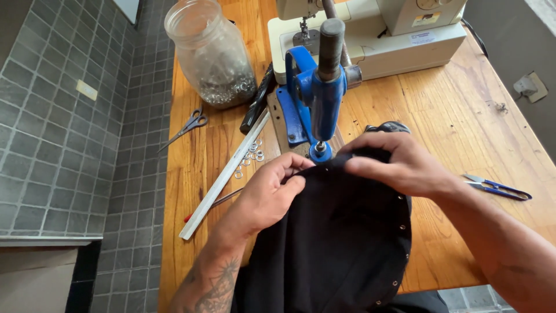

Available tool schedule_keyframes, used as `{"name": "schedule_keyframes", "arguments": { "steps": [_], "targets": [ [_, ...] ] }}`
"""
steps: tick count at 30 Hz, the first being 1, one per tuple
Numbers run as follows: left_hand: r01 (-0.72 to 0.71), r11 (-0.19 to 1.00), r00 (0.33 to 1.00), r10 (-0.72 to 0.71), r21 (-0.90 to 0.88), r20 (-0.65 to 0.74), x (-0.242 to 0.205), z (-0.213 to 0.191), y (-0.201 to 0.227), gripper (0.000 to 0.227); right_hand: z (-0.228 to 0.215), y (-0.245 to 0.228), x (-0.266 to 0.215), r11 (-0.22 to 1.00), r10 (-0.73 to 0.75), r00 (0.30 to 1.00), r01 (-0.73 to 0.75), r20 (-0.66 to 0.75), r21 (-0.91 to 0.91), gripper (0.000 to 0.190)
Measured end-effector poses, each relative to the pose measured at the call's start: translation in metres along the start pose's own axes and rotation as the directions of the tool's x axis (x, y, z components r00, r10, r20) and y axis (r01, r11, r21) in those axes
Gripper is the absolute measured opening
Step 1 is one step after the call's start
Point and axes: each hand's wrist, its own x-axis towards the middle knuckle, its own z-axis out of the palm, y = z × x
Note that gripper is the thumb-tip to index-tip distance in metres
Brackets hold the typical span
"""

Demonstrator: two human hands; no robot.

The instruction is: Attaching metal hardware to a black garment using a manual press and trimming tools at a sewing workstation.

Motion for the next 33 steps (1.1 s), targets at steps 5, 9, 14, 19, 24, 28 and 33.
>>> {"name": "schedule_keyframes", "arguments": {
  "steps": [5, 9, 14, 19, 24, 28, 33],
  "targets": [
    [-0.114, 0.993, 0.985, 0.117, 0.024, -0.124, 0.006, 0.008, 0.007, 0.02, 0.019, 0.013, 0.016, 0.992, 0.117, 0.99, -0.113, -0.08, 0.057, 0.025],
    [-0.058, 0.992, 0.958, 0.087, 0.114, -0.273, 0.017, 0.015, 0.018, 0.025, 0.026, -0.006, 0.018, 0.949, 0.192, 0.969, -0.143, -0.155, 0.281, 0.021],
    [0.006, 0.995, 0.945, 0.029, 0.105, -0.325, 0.036, 0.016, 0.007, 0.023, 0.023, -0.001, 0.026, 0.87, 0.289, 0.949, -0.206, -0.123, 0.447, 0.015],
    [0.001, 0.999, 0.941, -0.012, -0.032, -0.337, 0.033, 0.02, 0.003, 0.025, 0.027, 0.012, 0.033, 0.844, 0.31, 0.946, -0.226, -0.099, 0.486, 0.013],
    [-0.028, 0.993, 0.945, -0.01, -0.112, -0.327, 0.039, 0.019, -0.007, 0.026, 0.029, 0.012, 0.038, 0.845, 0.337, 0.938, -0.263, -0.08, 0.465, 0.013],
    [-0.022, 0.995, 0.947, -0.012, -0.101, -0.322, 0.042, 0.02, -0.011, 0.027, 0.03, 0.021, 0.039, 0.868, 0.335, 0.939, -0.277, -0.075, 0.412, 0.013],
    [-0.242, 0.969, 0.929, 0.219, -0.042, -0.298, 0.035, 0.016, -0.001, 0.032, 0.026, 0.02, 0.039, 0.906, 0.316, 0.945, -0.274, -0.083, 0.323, 0.015]
  ]
}}
